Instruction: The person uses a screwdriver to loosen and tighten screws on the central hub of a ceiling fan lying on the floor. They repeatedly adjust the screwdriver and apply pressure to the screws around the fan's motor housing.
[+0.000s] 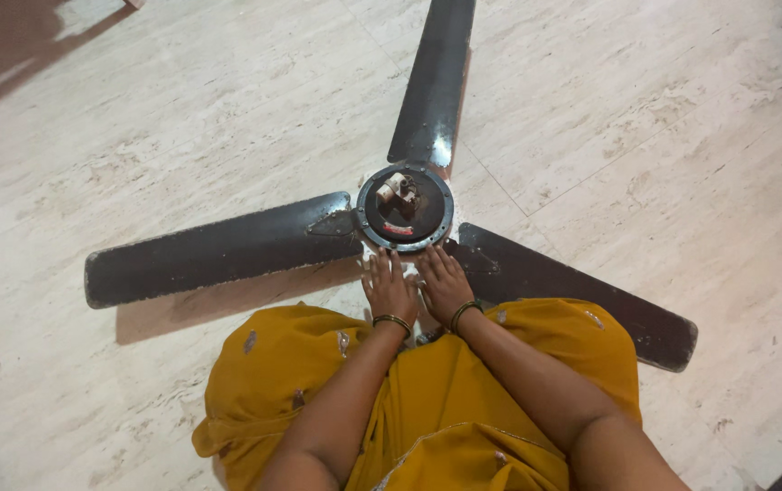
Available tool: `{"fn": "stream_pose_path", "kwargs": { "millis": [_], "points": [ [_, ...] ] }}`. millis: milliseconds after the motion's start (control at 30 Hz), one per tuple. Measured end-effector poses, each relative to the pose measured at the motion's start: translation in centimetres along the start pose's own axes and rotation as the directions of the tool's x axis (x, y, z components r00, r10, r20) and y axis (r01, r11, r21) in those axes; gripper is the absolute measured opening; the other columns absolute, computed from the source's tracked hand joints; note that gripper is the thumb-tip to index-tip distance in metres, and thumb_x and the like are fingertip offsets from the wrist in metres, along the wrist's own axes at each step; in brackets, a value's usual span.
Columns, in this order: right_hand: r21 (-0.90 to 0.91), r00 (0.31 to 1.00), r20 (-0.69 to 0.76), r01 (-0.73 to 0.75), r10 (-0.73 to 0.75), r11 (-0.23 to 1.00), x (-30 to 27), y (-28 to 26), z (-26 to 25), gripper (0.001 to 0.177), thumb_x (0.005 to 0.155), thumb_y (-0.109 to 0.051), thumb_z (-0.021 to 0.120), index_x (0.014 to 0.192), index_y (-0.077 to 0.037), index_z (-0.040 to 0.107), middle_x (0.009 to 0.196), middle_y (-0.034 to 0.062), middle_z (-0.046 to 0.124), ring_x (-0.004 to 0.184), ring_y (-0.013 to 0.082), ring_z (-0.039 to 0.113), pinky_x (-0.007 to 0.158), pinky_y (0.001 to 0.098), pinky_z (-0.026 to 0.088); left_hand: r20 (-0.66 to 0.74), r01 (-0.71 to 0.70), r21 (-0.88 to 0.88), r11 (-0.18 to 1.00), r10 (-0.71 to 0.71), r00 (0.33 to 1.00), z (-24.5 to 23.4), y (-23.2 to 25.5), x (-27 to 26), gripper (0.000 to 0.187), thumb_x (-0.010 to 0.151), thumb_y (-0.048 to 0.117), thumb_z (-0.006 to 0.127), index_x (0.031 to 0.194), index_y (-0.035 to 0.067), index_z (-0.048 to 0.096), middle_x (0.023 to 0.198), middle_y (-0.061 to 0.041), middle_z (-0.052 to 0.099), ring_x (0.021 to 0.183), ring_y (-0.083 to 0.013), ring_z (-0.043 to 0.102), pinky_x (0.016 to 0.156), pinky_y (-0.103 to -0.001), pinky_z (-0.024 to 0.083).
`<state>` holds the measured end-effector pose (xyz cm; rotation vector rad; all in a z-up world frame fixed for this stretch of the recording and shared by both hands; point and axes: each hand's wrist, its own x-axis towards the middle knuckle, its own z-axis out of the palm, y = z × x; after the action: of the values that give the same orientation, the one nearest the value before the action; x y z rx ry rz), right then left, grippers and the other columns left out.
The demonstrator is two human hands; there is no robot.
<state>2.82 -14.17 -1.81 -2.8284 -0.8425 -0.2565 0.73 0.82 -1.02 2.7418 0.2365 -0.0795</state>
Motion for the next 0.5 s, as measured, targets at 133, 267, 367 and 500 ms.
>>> {"fn": "stream_pose_path", "kwargs": {
  "millis": [133, 267, 367, 500],
  "points": [
    [0.081, 0.994, -0.07, 0.091, -0.086, 0.993, -0.8, 0.0, 0.5, 0.05, 0.089, -0.019, 0.061, 0.135, -0.001, 0.055, 0.151, 0.0232, 0.045, 0.14, 0.0398, 0.044, 0.115, 0.0466, 0.039, -0.198, 0.015, -0.242, 0.97, -0.064, 0.978, 1.0, -1.7, 1.2, 0.061, 0.103, 0.032, 0.049, 0.157, 0.009, 0.036, 0.165, -0.02, 0.024, 0.154, -0.0384, 0.019, 0.122, -0.053, 0.02],
    [0.127, 0.984, 0.032, 0.171, -0.176, 0.977, -1.6, -0.3, 2.0, 0.04, 0.09, -0.016, 0.062, 0.128, -0.004, 0.061, 0.142, 0.0186, 0.054, 0.129, 0.036, 0.055, 0.106, 0.0435, 0.049, -0.272, 0.065, -0.496, 0.866, -0.227, 0.935, 2.3, -3.8, 2.7, 0.055, 0.098, 0.02, 0.056, 0.15, 0.005, 0.047, 0.157, -0.023, 0.039, 0.145, -0.0403, 0.038, 0.119, -0.048, 0.035],
    [0.141, 0.977, 0.128, 0.154, -0.173, 0.978, -2.4, -0.8, 3.6, 0.038, 0.09, -0.021, 0.066, 0.126, -0.009, 0.062, 0.14, 0.0185, 0.053, 0.124, 0.0353, 0.056, 0.097, 0.0454, 0.051, -0.281, 0.112, -0.652, 0.75, -0.376, 0.883, 3.1, -6.1, 4.1, 0.054, 0.094, 0.015, 0.056, 0.146, 0.003, 0.051, 0.152, -0.025, 0.043, 0.139, -0.0407, 0.045, 0.117, -0.047, 0.038],
    [0.11, 0.92, 0.349, 0.149, -0.179, 0.983, -2.5, -0.4, 4.6, 0.047, 0.085, -0.022, 0.072, 0.131, -0.019, 0.061, 0.145, 0.0135, 0.05, 0.12, 0.0351, 0.057, 0.095, 0.0458, 0.053, -0.211, 0.232, -0.742, 0.629, -0.547, 0.81, 3.6, -8.0, 5.2, 0.049, 0.095, 0.015, 0.057, 0.142, 0.003, 0.055, 0.151, -0.026, 0.041, 0.142, -0.0423, 0.042, 0.117, -0.048, 0.036]
  ]
}}
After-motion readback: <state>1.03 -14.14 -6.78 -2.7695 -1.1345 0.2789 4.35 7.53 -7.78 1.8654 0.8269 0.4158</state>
